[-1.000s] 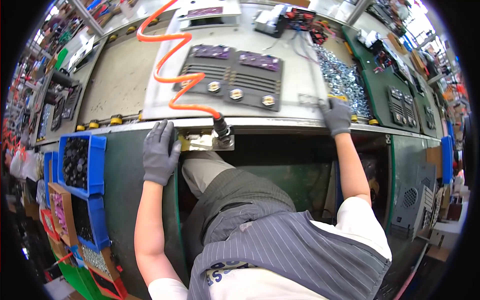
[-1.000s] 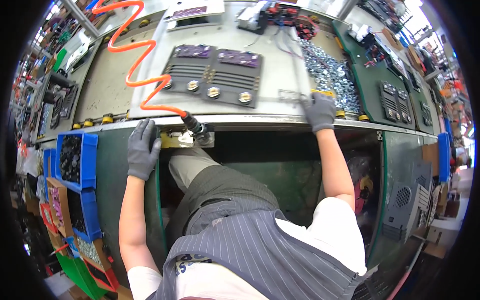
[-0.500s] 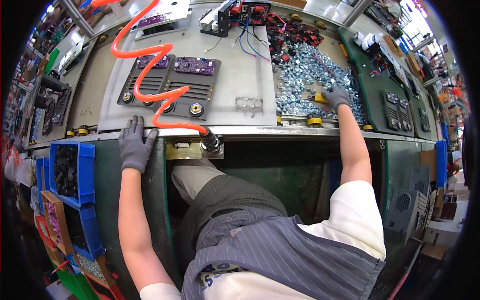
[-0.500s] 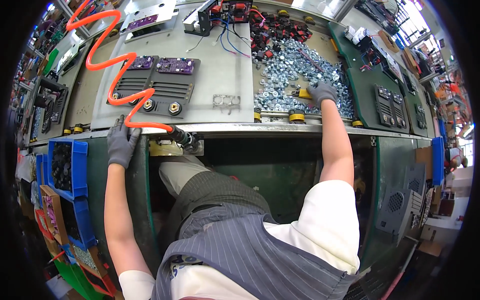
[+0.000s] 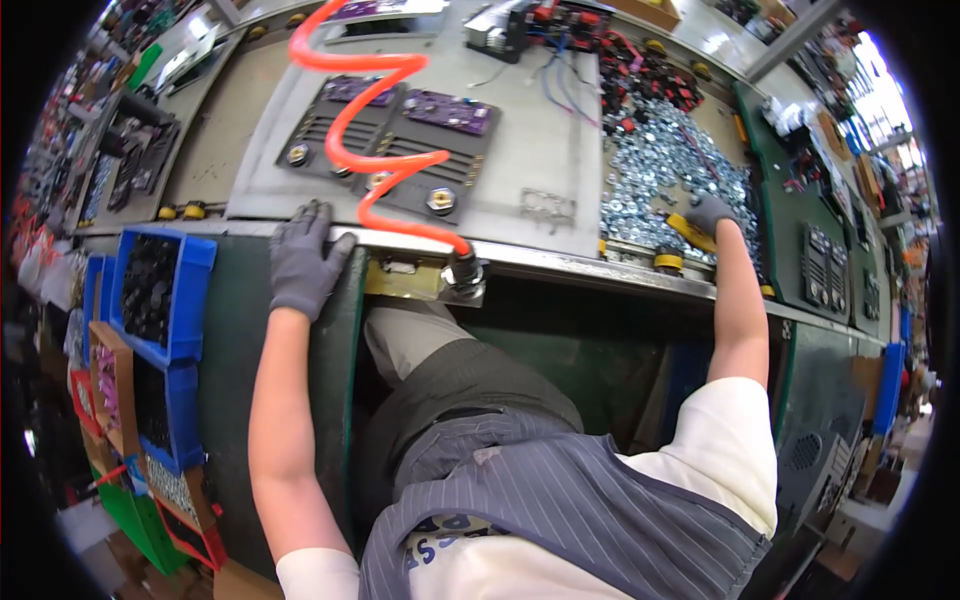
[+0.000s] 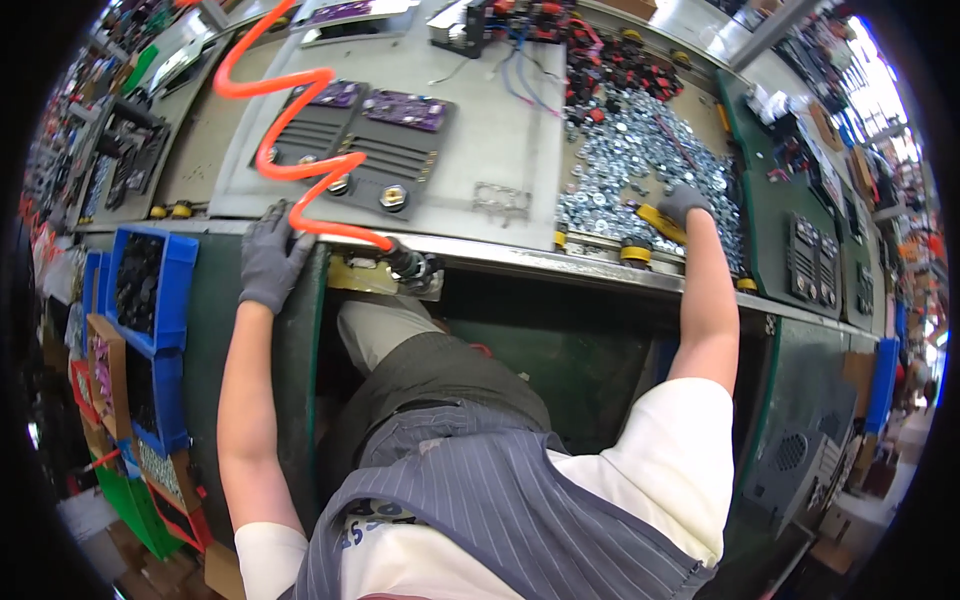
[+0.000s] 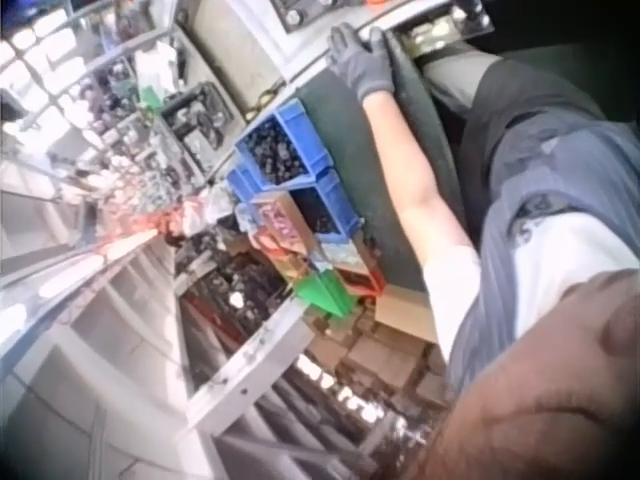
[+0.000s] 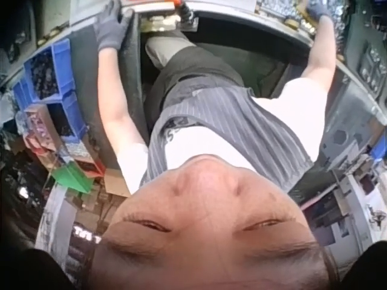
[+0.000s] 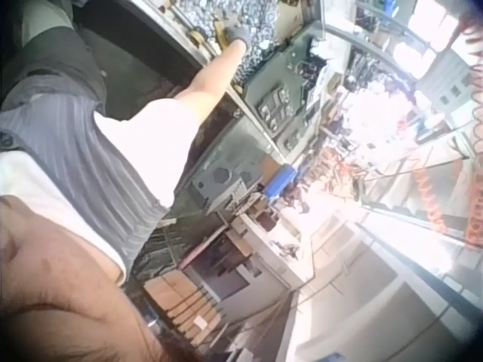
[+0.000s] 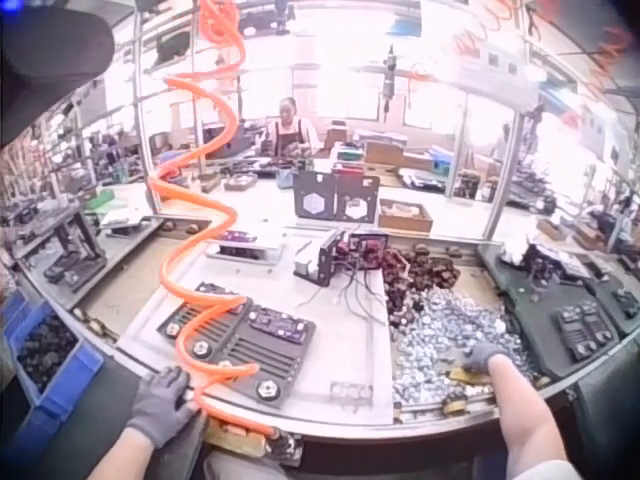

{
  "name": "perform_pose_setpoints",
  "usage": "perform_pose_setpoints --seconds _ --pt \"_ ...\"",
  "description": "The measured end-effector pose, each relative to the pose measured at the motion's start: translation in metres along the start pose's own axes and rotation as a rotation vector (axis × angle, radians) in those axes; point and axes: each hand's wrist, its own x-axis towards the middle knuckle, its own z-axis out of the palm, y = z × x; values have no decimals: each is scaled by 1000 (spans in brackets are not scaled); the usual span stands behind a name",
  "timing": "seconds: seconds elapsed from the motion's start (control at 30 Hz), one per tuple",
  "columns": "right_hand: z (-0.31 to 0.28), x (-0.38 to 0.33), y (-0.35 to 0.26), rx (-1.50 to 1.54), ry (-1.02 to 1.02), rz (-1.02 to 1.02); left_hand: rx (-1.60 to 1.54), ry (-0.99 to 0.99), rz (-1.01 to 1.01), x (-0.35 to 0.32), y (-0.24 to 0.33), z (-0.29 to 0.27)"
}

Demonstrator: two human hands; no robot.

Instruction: The recorder uses a pneumatic screwdriver to fasten screws onto a metal electronics housing, installs components, and organizes parts on a factory assembly line.

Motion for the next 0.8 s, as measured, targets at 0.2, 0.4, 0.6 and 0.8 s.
perform_pose_setpoints --seconds 0.2,0.4,0.6,0.8 --pt "29 22 33 65 250 -9 -110 -30 110 4 30 -21" --pt "55 32 71 684 467 -49 -199 221 171 30 57 -30" --pt "22 1 34 1851 432 2 -301 238 323 49 90 1" --pt "-3 -83 -91 1929 -836 -391 -393 246 252 46 117 5"
